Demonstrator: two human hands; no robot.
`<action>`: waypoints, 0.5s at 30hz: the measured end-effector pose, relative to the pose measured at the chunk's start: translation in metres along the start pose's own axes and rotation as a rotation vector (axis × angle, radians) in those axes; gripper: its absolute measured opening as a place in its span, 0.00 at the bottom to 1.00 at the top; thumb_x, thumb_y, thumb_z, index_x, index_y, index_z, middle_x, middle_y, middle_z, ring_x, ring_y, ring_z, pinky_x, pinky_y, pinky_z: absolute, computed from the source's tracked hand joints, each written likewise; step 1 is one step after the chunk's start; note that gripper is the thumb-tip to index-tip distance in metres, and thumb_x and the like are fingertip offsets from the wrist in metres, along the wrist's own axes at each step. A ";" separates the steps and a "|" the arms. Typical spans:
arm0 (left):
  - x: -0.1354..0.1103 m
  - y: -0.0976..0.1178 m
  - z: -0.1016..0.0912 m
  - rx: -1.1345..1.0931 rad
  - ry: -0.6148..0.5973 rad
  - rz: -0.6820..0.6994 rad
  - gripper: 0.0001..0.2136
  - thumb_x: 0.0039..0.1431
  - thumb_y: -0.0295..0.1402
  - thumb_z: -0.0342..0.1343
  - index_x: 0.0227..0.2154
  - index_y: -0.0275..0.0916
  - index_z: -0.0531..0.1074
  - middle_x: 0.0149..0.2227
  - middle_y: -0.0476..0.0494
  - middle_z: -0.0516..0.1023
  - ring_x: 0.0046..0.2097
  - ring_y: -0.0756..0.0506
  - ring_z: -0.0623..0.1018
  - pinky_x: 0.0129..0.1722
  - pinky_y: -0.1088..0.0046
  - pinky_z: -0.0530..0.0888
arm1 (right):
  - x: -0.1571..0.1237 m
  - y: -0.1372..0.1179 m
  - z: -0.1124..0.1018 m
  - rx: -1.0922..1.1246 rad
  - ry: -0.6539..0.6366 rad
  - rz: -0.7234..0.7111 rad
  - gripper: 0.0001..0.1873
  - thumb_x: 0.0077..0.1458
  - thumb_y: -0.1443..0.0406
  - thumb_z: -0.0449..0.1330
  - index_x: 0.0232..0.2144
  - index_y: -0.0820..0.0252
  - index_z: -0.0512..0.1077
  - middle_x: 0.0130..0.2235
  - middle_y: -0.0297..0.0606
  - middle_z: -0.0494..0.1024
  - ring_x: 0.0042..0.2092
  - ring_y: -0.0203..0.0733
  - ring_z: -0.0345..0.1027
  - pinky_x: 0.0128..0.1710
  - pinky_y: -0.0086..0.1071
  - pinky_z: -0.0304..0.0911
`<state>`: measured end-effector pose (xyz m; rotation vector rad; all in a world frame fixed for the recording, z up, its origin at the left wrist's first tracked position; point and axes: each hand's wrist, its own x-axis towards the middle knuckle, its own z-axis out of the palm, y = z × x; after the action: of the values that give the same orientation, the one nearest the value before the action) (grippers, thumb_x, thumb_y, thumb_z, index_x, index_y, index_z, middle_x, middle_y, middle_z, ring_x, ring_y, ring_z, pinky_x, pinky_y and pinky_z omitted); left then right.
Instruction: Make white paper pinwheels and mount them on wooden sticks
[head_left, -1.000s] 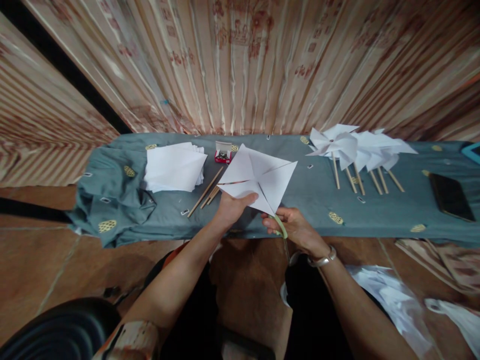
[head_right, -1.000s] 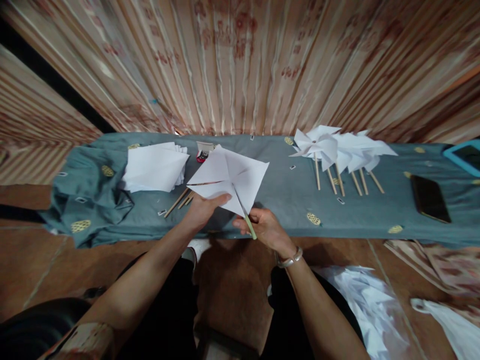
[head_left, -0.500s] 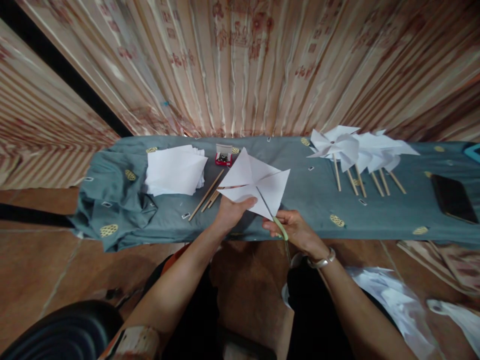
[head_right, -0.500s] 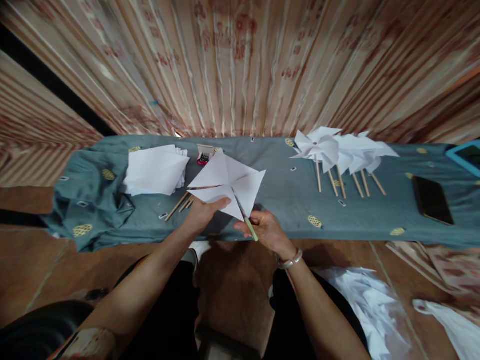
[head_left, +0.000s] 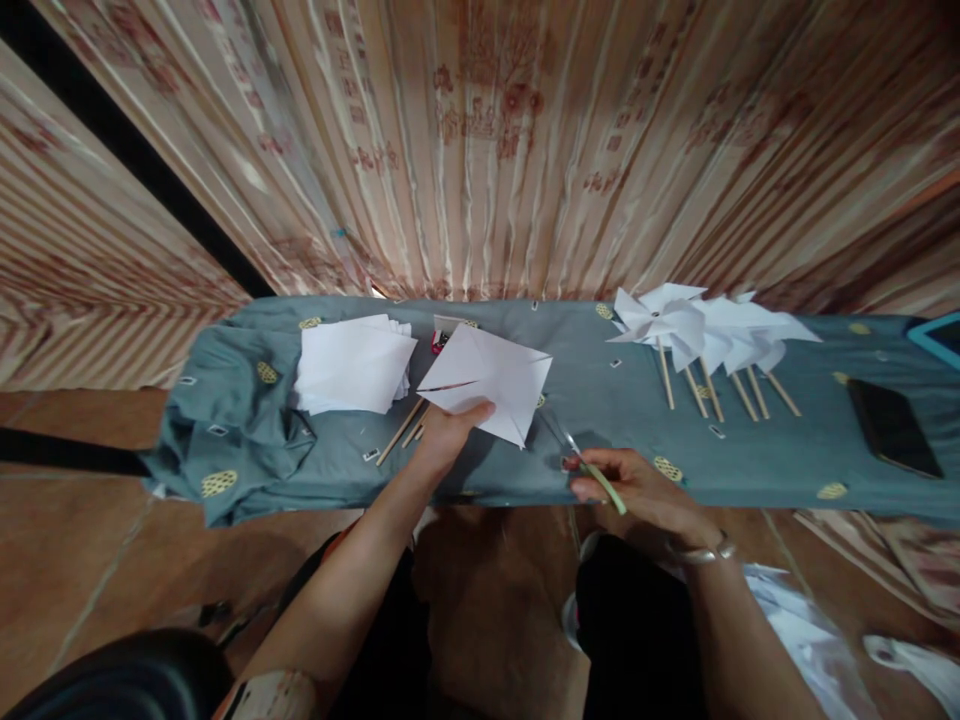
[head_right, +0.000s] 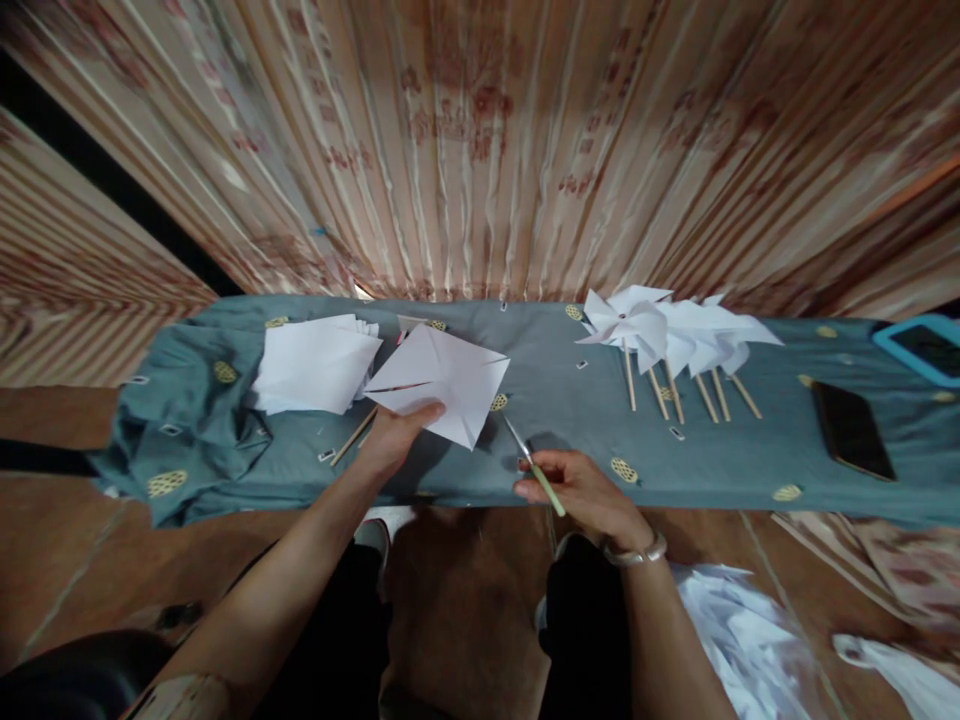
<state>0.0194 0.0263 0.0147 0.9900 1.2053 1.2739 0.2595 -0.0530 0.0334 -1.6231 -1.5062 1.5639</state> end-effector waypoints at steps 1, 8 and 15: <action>0.000 0.000 0.001 0.001 -0.014 -0.006 0.23 0.37 0.35 0.66 0.40 0.37 0.75 0.43 0.39 0.80 0.47 0.39 0.77 0.52 0.58 0.71 | 0.001 0.004 -0.006 -0.089 0.114 0.004 0.28 0.44 0.46 0.65 0.39 0.61 0.74 0.26 0.34 0.76 0.28 0.39 0.68 0.26 0.30 0.60; -0.005 -0.012 0.016 -0.009 -0.185 -0.117 0.18 0.36 0.33 0.67 0.35 0.37 0.75 0.41 0.38 0.81 0.45 0.39 0.79 0.52 0.57 0.72 | 0.017 0.019 -0.014 -0.862 0.786 0.025 0.28 0.57 0.54 0.55 0.54 0.68 0.67 0.35 0.51 0.80 0.37 0.53 0.74 0.36 0.39 0.64; -0.003 -0.022 0.016 0.045 -0.333 -0.114 0.18 0.37 0.33 0.66 0.35 0.37 0.73 0.38 0.40 0.82 0.41 0.39 0.80 0.48 0.56 0.75 | 0.032 0.015 -0.013 -0.986 0.825 -0.019 0.34 0.60 0.57 0.52 0.62 0.76 0.55 0.37 0.56 0.79 0.38 0.55 0.73 0.38 0.40 0.65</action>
<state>0.0389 0.0234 -0.0042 1.1009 1.0186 0.9520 0.2699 -0.0248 0.0107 -2.2794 -1.8056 -0.0739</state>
